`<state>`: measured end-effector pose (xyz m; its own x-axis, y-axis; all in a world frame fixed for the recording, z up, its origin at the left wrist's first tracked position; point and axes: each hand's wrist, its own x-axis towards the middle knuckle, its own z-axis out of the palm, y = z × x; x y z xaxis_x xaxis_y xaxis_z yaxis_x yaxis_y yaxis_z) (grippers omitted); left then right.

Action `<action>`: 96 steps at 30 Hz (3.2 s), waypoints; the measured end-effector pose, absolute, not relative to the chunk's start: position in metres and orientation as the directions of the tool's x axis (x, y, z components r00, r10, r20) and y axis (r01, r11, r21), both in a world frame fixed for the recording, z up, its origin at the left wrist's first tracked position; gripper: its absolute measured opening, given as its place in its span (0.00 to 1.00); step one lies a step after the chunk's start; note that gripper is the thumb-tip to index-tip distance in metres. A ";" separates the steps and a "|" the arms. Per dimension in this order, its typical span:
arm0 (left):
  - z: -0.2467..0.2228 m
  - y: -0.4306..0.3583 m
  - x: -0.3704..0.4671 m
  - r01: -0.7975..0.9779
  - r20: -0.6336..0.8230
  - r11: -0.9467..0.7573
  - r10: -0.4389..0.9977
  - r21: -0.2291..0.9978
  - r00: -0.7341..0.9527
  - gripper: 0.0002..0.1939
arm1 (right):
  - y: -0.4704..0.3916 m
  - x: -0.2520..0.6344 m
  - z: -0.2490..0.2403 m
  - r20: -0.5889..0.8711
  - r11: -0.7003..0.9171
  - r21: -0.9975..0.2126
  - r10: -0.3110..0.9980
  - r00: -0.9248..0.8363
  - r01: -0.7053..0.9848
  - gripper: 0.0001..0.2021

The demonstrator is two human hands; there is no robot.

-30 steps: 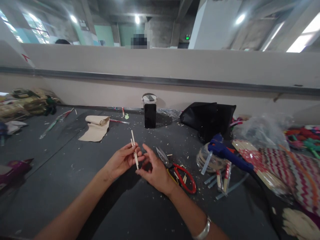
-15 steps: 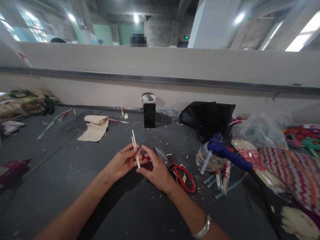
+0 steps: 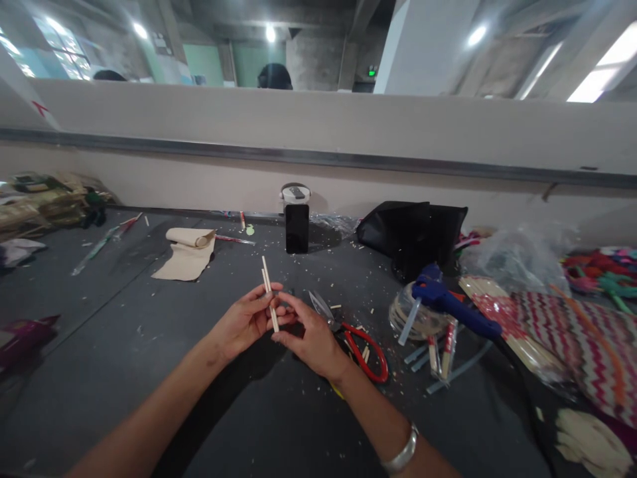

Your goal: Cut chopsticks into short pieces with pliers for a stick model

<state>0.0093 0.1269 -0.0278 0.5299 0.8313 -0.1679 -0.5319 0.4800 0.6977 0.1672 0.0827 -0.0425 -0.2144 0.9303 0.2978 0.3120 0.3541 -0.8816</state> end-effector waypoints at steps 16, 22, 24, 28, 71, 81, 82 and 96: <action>-0.022 0.127 0.011 -0.603 -0.128 0.494 0.828 0.626 0.546 0.08 | 0.083 0.166 -0.044 0.333 0.390 -0.800 0.921 -0.203 0.456 0.27; -0.028 0.132 0.009 -0.630 -0.163 0.460 0.867 0.626 0.471 0.06 | 0.083 0.167 -0.048 0.292 0.356 -0.793 0.934 -0.204 0.495 0.28; -0.030 0.133 0.008 -0.631 -0.171 0.464 0.867 0.622 0.469 0.05 | 0.083 0.167 -0.049 0.294 0.355 -0.791 0.935 -0.198 0.499 0.28; -0.030 0.134 0.007 -0.630 -0.169 0.445 0.877 0.637 0.450 0.04 | 0.083 0.167 -0.049 0.329 0.373 -0.763 0.927 -0.180 0.528 0.26; -0.014 0.129 0.000 -0.354 0.029 0.218 0.817 0.910 0.577 0.12 | 0.023 0.226 -0.014 -0.192 -0.213 -0.954 0.975 0.115 0.212 0.30; -0.025 0.134 0.001 -0.094 0.052 -0.007 0.878 0.996 0.475 0.13 | 0.064 0.211 0.013 0.189 0.263 -0.645 0.965 -0.183 0.718 0.25; -0.027 0.135 0.001 -0.042 0.083 -0.071 0.889 0.997 0.449 0.13 | 0.066 0.210 0.012 0.180 0.261 -0.629 0.965 -0.189 0.732 0.26; -0.021 0.133 -0.005 0.359 0.291 -0.496 0.820 0.791 0.493 0.08 | 0.081 0.190 -0.014 0.231 0.315 -0.562 0.948 -0.221 0.764 0.27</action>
<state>-0.0051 0.1331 -0.0208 0.4929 0.8201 0.2906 0.3588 -0.4958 0.7909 0.1905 0.0812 -0.0143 -0.2206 0.9477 0.2308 0.7645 0.3149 -0.5625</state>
